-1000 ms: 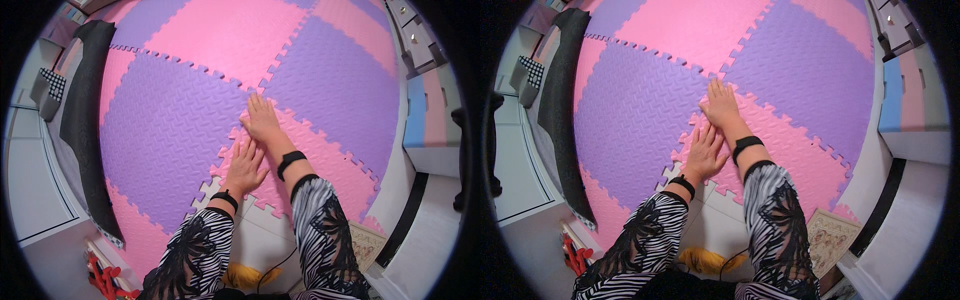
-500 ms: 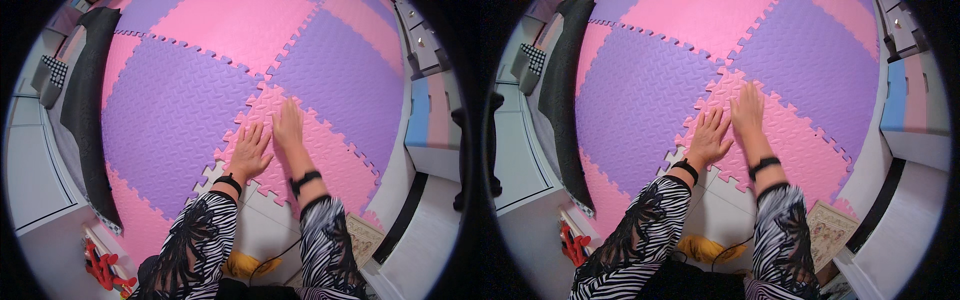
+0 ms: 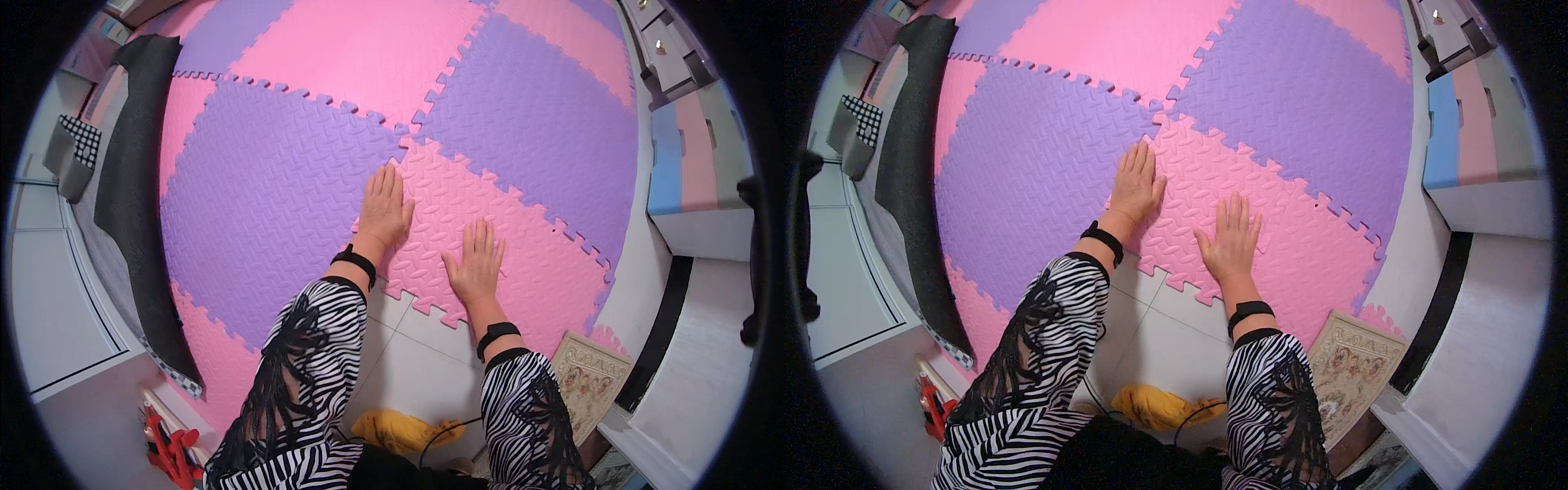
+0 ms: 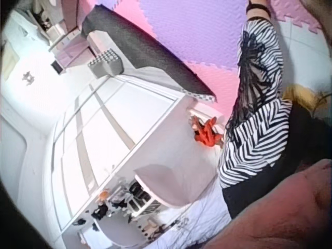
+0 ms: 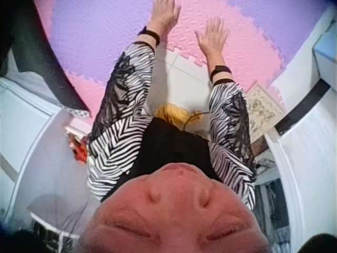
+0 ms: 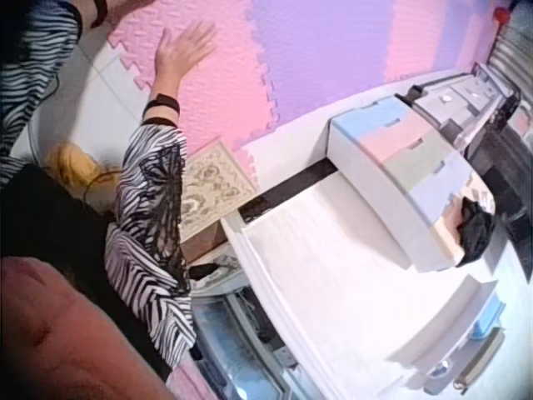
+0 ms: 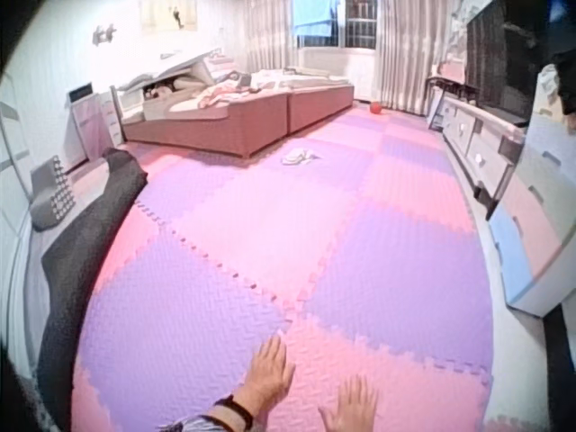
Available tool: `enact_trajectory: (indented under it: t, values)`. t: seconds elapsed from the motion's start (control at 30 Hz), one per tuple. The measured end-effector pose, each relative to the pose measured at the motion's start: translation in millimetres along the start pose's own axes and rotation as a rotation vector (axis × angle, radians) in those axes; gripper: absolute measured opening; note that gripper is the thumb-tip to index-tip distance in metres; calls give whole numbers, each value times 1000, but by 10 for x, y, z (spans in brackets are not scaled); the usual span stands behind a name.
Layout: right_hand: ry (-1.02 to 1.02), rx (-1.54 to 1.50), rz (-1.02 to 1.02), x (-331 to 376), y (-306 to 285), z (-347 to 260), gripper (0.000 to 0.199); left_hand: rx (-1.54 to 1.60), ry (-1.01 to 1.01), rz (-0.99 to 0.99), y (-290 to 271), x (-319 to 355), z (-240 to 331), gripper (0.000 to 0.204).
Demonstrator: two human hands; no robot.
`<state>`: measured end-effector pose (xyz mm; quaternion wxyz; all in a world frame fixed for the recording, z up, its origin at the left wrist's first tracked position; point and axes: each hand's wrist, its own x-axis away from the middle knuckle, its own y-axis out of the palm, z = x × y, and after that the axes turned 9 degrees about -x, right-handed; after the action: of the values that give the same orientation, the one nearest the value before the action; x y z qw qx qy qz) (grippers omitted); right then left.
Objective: The person assembles interlocking foam floor mats in alternating pink and purple colors. They wipe the floor with a yellow cloth between placements, lift and position each mat, and interlock the edges to form a continuous surface.
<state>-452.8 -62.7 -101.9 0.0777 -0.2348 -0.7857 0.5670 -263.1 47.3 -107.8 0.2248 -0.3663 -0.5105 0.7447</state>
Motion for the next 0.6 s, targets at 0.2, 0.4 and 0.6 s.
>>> enact_trajectory:
  t: [0.2,0.4,0.6]
  values:
    - [14,-5,-8,12,-11,-7,71,-80,59,-143,-13,76,-110,62]
    - [19,19,-3,-4,-35,-27,70,-101,48,-327,-428,703,-239,70]
    - [29,-6,14,7,-6,13,68,-133,132,-399,-620,1206,-360,69]
